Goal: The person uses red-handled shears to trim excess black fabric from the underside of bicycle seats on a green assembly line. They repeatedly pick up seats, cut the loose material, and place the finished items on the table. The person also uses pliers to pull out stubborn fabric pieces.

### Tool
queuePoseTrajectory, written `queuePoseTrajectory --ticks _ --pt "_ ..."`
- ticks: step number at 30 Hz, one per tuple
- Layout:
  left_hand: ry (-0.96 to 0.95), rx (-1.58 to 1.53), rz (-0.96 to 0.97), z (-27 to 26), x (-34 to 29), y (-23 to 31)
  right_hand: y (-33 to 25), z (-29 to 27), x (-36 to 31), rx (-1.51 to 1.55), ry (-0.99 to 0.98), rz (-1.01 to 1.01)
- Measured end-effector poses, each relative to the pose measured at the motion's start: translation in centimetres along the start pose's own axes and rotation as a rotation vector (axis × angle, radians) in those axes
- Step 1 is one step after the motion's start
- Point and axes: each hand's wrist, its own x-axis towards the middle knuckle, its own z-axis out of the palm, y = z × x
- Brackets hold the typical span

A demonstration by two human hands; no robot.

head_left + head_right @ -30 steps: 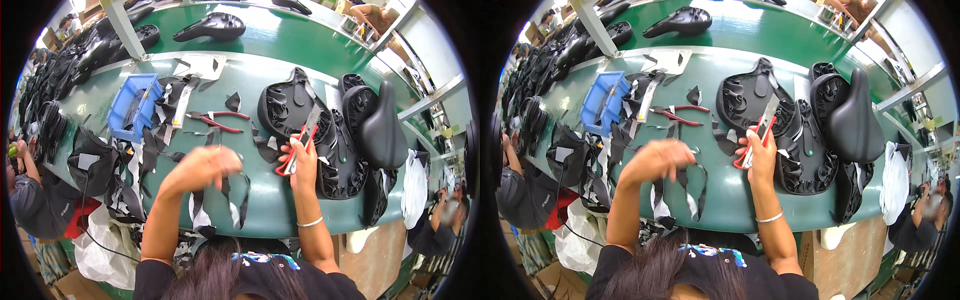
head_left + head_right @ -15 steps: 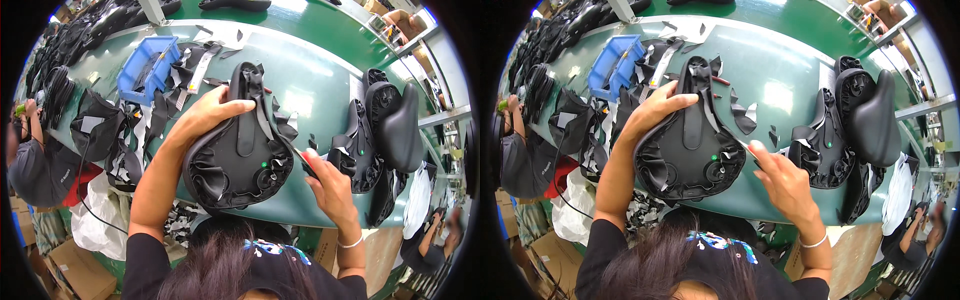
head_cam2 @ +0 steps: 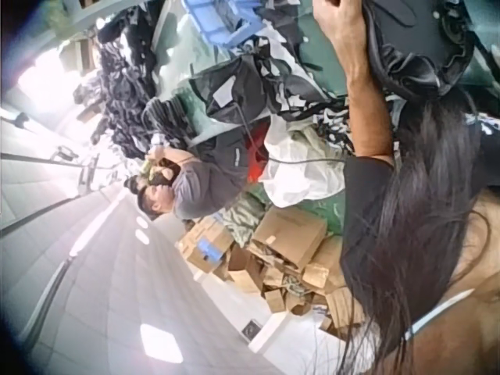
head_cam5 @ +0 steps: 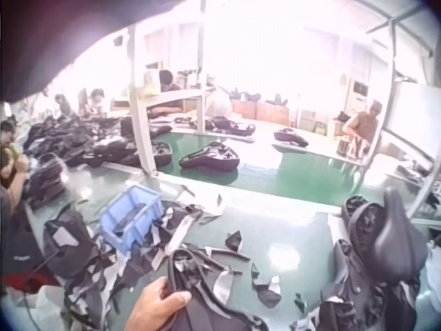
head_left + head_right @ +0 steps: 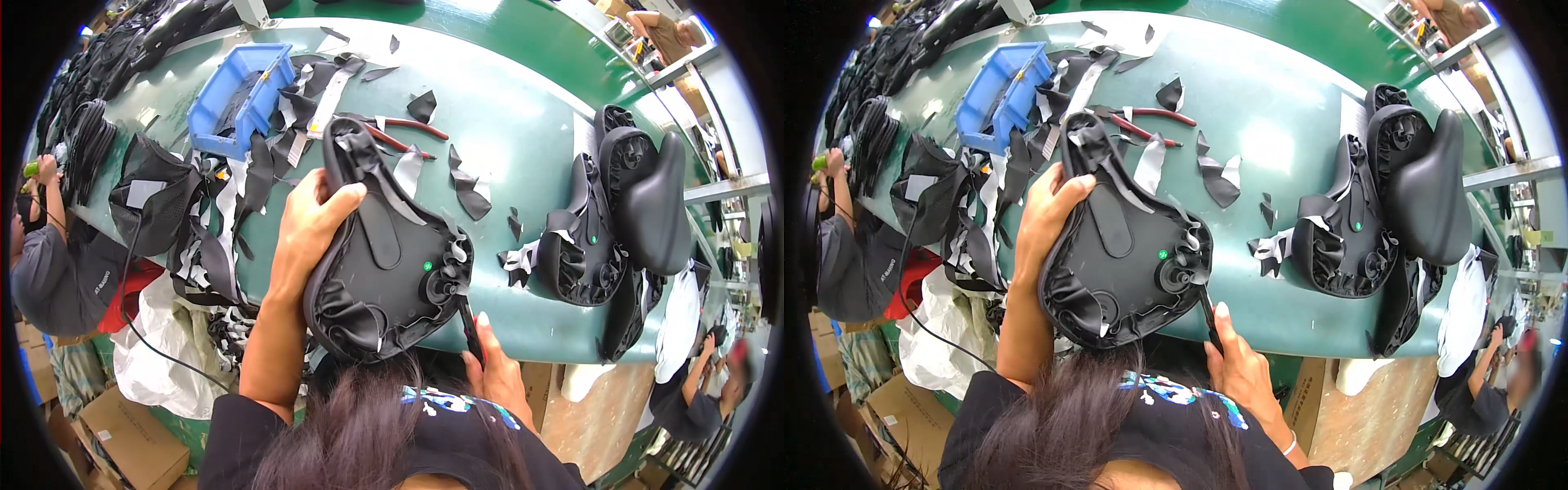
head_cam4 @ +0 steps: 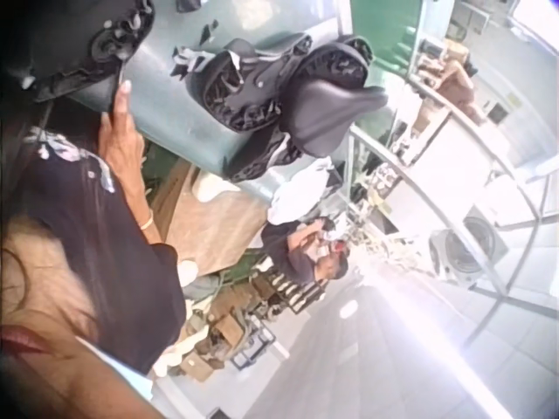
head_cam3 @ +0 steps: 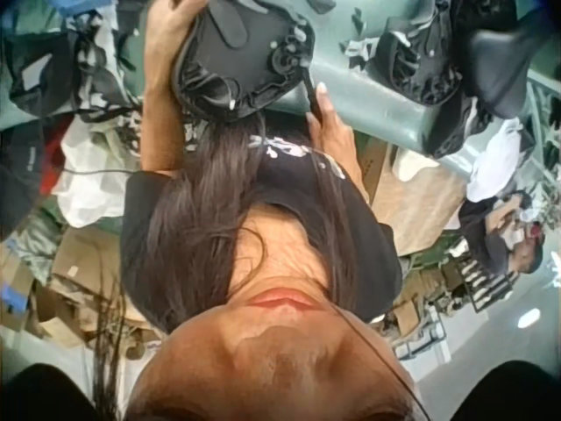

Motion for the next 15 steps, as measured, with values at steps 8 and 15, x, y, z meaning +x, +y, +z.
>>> queuePoseTrajectory --ticks 8,15 --pt "0.143 -0.103 0.078 -0.7 -3.4 -1.3 -1.8 -0.8 9.4 0.246 0.097 -0.091" --pt "0.627 0.725 0.548 -1.9 -4.3 -3.7 1.7 -3.2 13.1 0.622 0.327 0.081"
